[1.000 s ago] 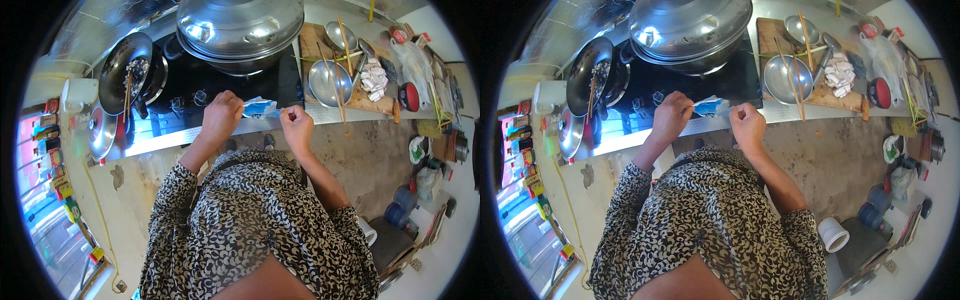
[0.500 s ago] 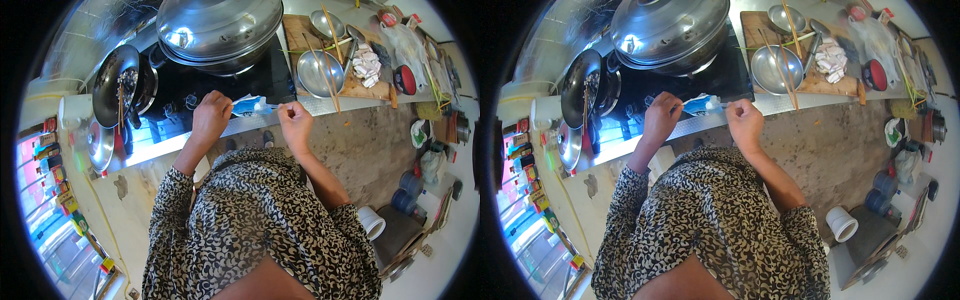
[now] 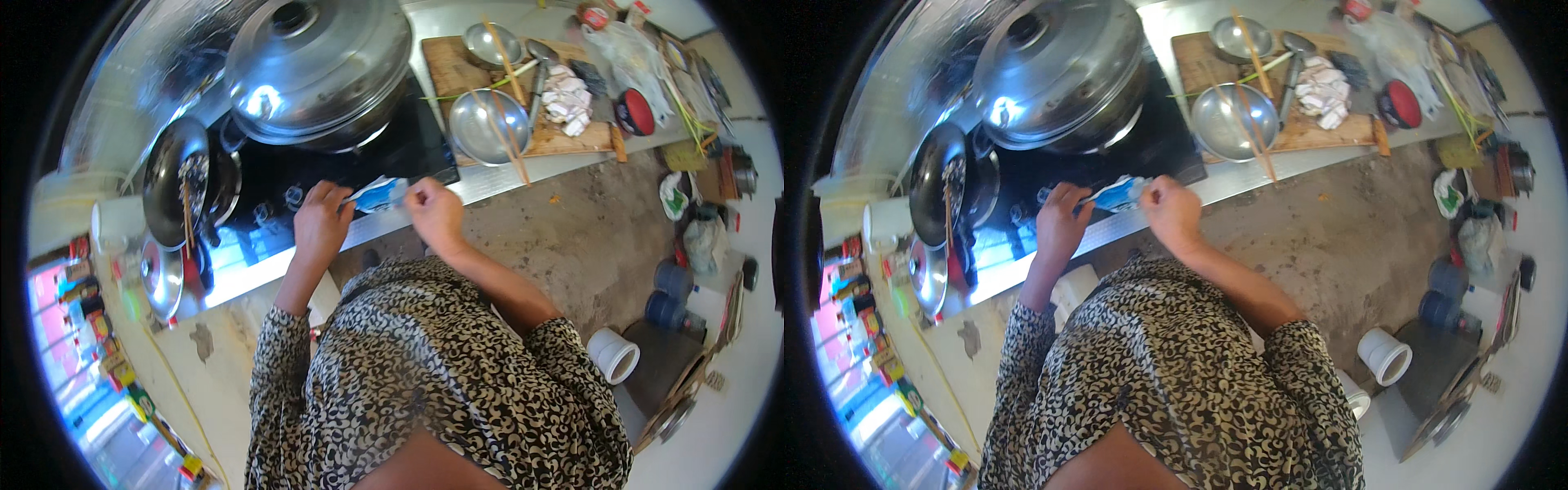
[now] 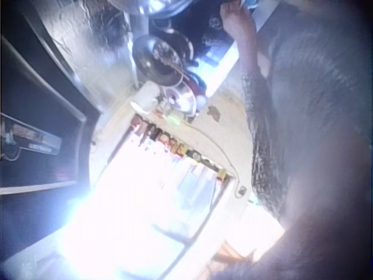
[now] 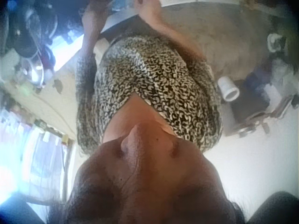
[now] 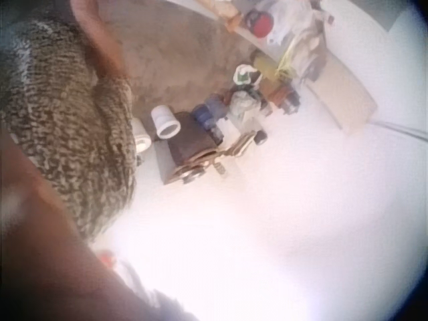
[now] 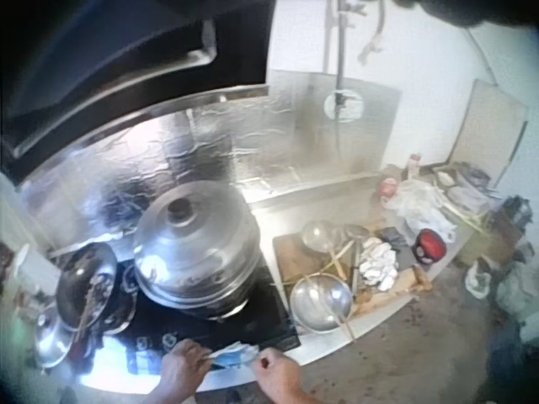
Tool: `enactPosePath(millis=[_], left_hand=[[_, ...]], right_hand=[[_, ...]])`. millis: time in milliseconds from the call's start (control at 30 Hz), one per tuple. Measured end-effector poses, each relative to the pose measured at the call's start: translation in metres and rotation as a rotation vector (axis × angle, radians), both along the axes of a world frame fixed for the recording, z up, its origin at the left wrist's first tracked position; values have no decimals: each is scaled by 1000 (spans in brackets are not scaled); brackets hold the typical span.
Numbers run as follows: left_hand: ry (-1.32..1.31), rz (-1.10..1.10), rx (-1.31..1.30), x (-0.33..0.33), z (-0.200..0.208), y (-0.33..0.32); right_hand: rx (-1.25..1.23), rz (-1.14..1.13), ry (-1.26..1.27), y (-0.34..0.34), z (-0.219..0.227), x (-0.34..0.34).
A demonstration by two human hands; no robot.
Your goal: The person retrieves a packet of seasoning, adds it to a pot of boiling soup, stirs the contents, and transfers the soup into a wok. The person then rinses the wok and places it on the stove.
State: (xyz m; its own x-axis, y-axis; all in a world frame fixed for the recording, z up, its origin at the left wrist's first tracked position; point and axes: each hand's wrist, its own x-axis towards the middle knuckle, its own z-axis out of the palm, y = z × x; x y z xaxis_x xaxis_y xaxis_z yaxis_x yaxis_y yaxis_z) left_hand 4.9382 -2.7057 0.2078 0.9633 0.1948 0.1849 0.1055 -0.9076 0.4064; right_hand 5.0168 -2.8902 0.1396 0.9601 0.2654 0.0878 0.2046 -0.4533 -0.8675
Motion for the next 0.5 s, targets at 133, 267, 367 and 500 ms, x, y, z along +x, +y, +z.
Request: enactPosePath(millis=[133, 267, 367, 500], left_hand=[[59, 22, -37, -4, -6, -1], [62, 25, -52, -4, -8, -1], [74, 26, -70, -1, -6, -2], [56, 44, -55, -1, -5, -1]], right_hand=[[-150, 94, -62, 9, -1, -2], [-200, 175, -72, 8, 2, 1], [-230, 231, -77, 8, 4, 3], [-233, 268, 2, 4, 12, 4]])
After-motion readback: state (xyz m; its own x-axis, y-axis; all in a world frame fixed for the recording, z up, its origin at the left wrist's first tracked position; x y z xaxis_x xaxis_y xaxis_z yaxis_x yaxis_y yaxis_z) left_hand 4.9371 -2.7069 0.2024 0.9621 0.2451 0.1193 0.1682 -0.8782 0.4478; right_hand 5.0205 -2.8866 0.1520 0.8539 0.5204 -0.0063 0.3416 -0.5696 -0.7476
